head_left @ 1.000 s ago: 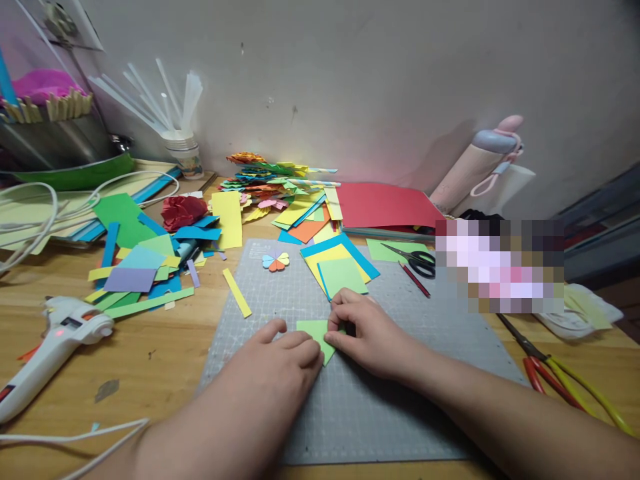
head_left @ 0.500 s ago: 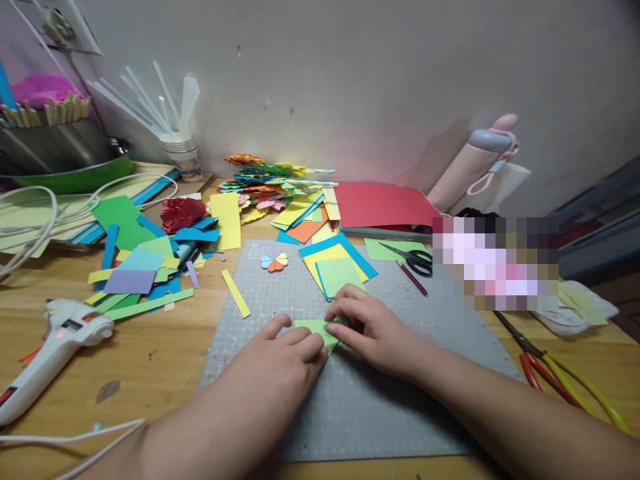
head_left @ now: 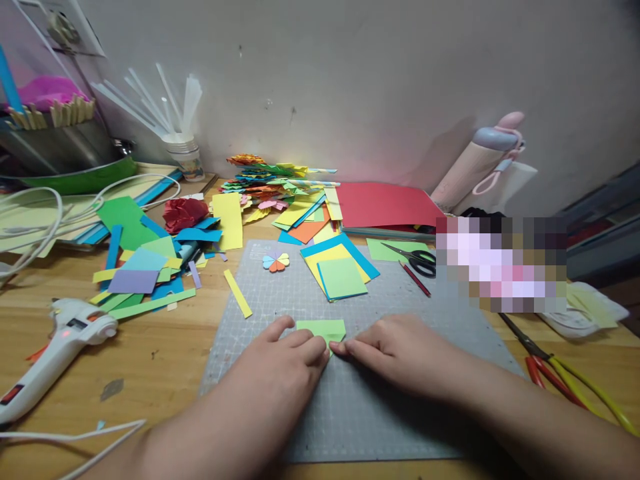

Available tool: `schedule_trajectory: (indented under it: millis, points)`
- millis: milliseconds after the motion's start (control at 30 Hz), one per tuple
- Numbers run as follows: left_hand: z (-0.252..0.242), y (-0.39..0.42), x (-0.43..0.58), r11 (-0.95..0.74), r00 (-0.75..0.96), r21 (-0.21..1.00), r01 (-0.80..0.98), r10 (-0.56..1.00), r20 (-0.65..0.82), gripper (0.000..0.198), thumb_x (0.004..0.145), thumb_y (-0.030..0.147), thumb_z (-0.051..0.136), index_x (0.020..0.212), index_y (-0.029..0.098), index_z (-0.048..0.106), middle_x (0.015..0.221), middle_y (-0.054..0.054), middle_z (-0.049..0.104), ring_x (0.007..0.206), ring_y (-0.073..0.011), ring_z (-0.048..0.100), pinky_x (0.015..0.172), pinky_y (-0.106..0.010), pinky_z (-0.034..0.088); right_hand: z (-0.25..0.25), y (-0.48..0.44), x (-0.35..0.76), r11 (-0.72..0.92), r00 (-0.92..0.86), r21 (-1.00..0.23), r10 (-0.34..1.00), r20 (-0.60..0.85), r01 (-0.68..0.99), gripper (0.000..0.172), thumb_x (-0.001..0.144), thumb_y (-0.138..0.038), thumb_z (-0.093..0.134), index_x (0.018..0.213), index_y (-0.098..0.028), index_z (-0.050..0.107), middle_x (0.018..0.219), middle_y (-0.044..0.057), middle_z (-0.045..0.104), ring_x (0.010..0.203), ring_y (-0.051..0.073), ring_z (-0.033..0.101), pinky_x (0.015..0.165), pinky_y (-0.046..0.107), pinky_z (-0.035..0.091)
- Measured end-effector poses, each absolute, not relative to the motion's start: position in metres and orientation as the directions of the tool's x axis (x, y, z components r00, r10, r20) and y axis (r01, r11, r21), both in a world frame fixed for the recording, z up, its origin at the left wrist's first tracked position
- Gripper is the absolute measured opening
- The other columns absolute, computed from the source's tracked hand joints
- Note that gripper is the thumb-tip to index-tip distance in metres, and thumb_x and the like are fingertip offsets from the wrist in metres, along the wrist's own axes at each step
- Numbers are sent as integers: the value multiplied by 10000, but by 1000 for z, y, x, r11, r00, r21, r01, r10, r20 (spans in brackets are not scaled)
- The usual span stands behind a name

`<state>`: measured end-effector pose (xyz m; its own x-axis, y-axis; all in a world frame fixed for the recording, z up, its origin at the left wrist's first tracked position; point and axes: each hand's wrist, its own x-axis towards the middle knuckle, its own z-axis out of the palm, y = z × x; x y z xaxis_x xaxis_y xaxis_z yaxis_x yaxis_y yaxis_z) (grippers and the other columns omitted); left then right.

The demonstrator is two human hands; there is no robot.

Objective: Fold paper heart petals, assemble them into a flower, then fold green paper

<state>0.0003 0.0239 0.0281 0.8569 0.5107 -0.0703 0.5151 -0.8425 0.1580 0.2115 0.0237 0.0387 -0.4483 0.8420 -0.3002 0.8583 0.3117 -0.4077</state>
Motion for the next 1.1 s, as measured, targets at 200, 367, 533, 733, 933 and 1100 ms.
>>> schedule_trajectory:
  millis: [200, 367, 533, 733, 933, 1100]
  points:
    - [27, 23, -2, -854, 862, 122, 506, 502, -65, 187, 827, 109, 514, 966, 173, 621, 920, -32, 625, 858, -196, 574, 971, -434, 315, 42, 32, 224, 169, -340, -423, 865, -370, 890, 547, 899, -500, 401, 461, -172, 385, 442, -20, 339, 428, 102, 260, 446, 274, 162]
    - [35, 23, 3, -828, 851, 212, 519, 523, -42, 167, 781, 116, 550, 904, 191, 635, 857, -8, 619, 811, -185, 574, 966, -432, 311, 44, 34, 226, 152, -290, -367, 888, -358, 918, 523, 891, -462, 410, 458, -172, 363, 449, -28, 310, 434, 102, 251, 455, 272, 151]
    - [29, 29, 9, -748, 781, 307, 588, 624, 24, 60, 797, 253, 597, 780, 209, 633, 799, 11, 618, 789, -176, 575, 856, -399, 350, 28, 33, 222, 285, -377, -425, 914, -148, 859, 451, 923, -341, 362, 510, -170, 418, 481, -29, 401, 475, 101, 352, 500, 256, 223]
    - [15, 39, 9, -807, 788, 268, 527, 582, 203, 135, 846, 242, 541, 759, 210, 640, 707, 20, 636, 729, -157, 574, 799, -364, 329, 18, 32, 219, 507, -586, -493, 811, -6, 707, 157, 862, -307, 531, 943, -186, 589, 839, 24, 622, 730, 149, 547, 631, 256, 360]
    - [25, 37, 8, -812, 680, 303, 499, 584, 444, 160, 852, 177, 511, 765, 182, 645, 680, 11, 652, 661, -138, 564, 718, -333, 343, 16, 34, 220, 670, -646, -465, 724, 240, 578, 135, 890, -187, 474, 907, -182, 608, 887, 50, 564, 821, 162, 517, 705, 287, 396]
    - [30, 36, 5, -732, 606, 462, 500, 677, 417, 115, 843, 180, 525, 841, 184, 640, 764, -17, 661, 729, -160, 562, 689, -314, 382, 22, 30, 217, 616, -502, -675, 767, 399, 406, 57, 861, -165, 522, 820, -164, 562, 839, 46, 552, 820, 153, 522, 733, 293, 419]
